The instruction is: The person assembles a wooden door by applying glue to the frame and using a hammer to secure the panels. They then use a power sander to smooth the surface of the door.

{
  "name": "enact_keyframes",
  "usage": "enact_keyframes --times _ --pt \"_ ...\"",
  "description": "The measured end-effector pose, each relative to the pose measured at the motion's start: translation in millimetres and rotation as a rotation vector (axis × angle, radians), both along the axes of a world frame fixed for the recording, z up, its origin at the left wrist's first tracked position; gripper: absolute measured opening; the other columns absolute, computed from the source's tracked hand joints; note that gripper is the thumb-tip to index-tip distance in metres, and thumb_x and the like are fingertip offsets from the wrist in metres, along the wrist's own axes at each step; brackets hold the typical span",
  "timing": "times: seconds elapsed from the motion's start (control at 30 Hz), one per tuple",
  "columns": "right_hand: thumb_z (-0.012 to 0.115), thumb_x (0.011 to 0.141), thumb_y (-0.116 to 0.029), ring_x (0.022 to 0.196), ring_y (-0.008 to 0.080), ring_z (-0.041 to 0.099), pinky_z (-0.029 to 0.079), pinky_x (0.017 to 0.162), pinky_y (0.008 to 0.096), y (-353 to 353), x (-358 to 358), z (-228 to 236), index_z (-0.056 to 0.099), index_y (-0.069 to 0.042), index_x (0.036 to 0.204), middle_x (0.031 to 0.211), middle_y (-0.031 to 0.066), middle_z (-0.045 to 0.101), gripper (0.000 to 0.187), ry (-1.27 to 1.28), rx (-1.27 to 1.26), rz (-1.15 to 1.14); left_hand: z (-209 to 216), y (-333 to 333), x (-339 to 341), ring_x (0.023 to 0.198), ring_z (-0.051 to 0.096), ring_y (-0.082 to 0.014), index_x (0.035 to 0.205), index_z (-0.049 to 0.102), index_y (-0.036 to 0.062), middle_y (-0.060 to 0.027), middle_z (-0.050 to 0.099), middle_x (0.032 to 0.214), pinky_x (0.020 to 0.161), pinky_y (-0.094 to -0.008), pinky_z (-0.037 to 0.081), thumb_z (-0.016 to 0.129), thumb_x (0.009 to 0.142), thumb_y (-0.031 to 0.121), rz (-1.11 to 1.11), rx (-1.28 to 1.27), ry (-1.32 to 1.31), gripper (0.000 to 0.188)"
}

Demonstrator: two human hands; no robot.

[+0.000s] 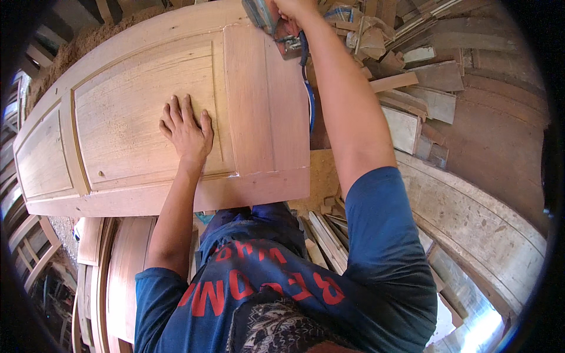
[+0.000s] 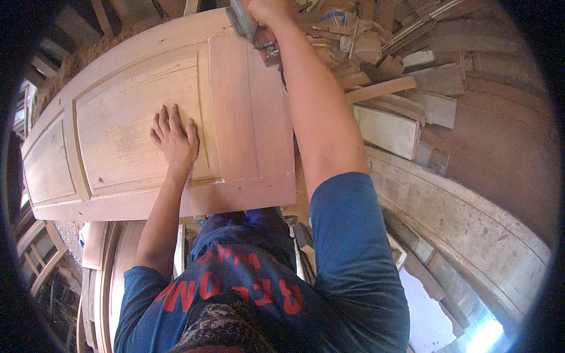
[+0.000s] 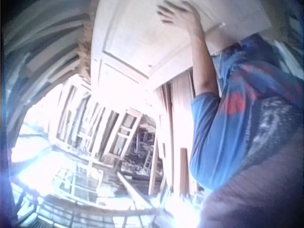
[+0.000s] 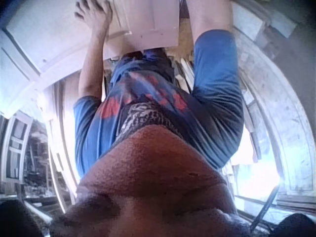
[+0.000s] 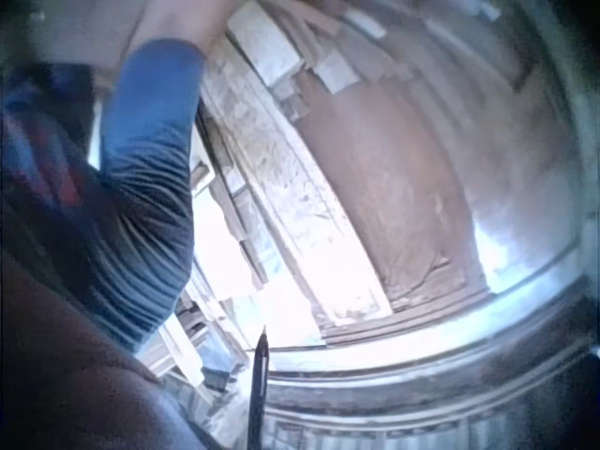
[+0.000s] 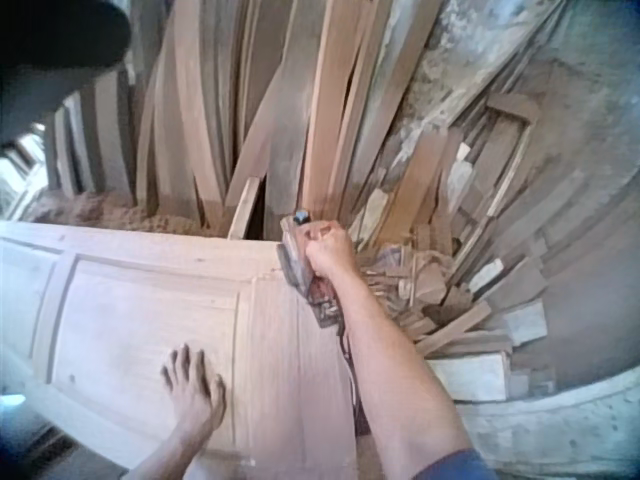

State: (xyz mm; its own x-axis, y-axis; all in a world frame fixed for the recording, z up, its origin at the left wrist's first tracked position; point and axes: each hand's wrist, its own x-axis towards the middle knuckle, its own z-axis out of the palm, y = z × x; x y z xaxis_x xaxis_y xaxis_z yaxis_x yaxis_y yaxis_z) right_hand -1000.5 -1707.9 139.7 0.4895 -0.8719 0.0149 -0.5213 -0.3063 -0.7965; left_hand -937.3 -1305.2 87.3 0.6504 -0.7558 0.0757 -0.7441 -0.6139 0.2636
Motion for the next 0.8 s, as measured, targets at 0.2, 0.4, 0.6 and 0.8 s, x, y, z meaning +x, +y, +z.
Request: enact_keyframes --times 0.2,0.4,0.6,0.8 --pt "0.068 0.082 -0.021 0.076 0.0348 0.074 0.056 0.066 0.0439 102 -51 38 0.076 -0.002 0.093 0.083 0.0185 0.075 0.023 0.029 0.374 -0.076 -7 5 2 0.153 0.027 -0.0426 0.153 0.05 0.0115 -0.0208 0.038 0.163 0.12 -0.0667 0.016 0.054 0.1 0.045 0.02 -0.036 -0.021 0.063" --pt "0.079 0.084 -0.016 0.121 0.0295 0.068 0.05 0.105 0.0406 295 -198 66 0.068 -0.002 0.129 0.126 0.0193 0.072 0.049 0.215 0.106 -0.024 -13 6 5 0.154 0.025 -0.0418 0.154 0.048 0.0124 -0.0204 0.037 0.164 0.121 -0.0668 0.015 0.053 0.101 0.046 0.005 -0.033 -0.053 0.063" --pt "0.076 0.086 -0.012 0.085 0.0291 0.075 0.057 0.08 0.0396 469 -304 104 0.068 0.001 0.106 0.088 0.0201 0.072 0.026 0.387 0.503 -0.14 -17 7 5 0.154 0.025 -0.0415 0.154 0.048 0.0117 -0.0207 0.036 0.165 0.121 -0.0666 0.013 0.051 0.101 0.047 0.0 -0.036 -0.049 0.064" --pt "0.075 0.086 -0.015 0.096 0.0494 0.069 0.056 0.082 0.0496 476 -299 107 0.065 -0.001 0.107 0.094 0.0286 0.071 0.027 0.29 0.574 -0.204 -17 7 5 0.154 0.025 -0.0403 0.153 0.049 0.0109 -0.0209 0.036 0.165 0.121 -0.0666 0.014 0.05 0.101 0.047 -0.011 -0.047 -0.077 0.064"
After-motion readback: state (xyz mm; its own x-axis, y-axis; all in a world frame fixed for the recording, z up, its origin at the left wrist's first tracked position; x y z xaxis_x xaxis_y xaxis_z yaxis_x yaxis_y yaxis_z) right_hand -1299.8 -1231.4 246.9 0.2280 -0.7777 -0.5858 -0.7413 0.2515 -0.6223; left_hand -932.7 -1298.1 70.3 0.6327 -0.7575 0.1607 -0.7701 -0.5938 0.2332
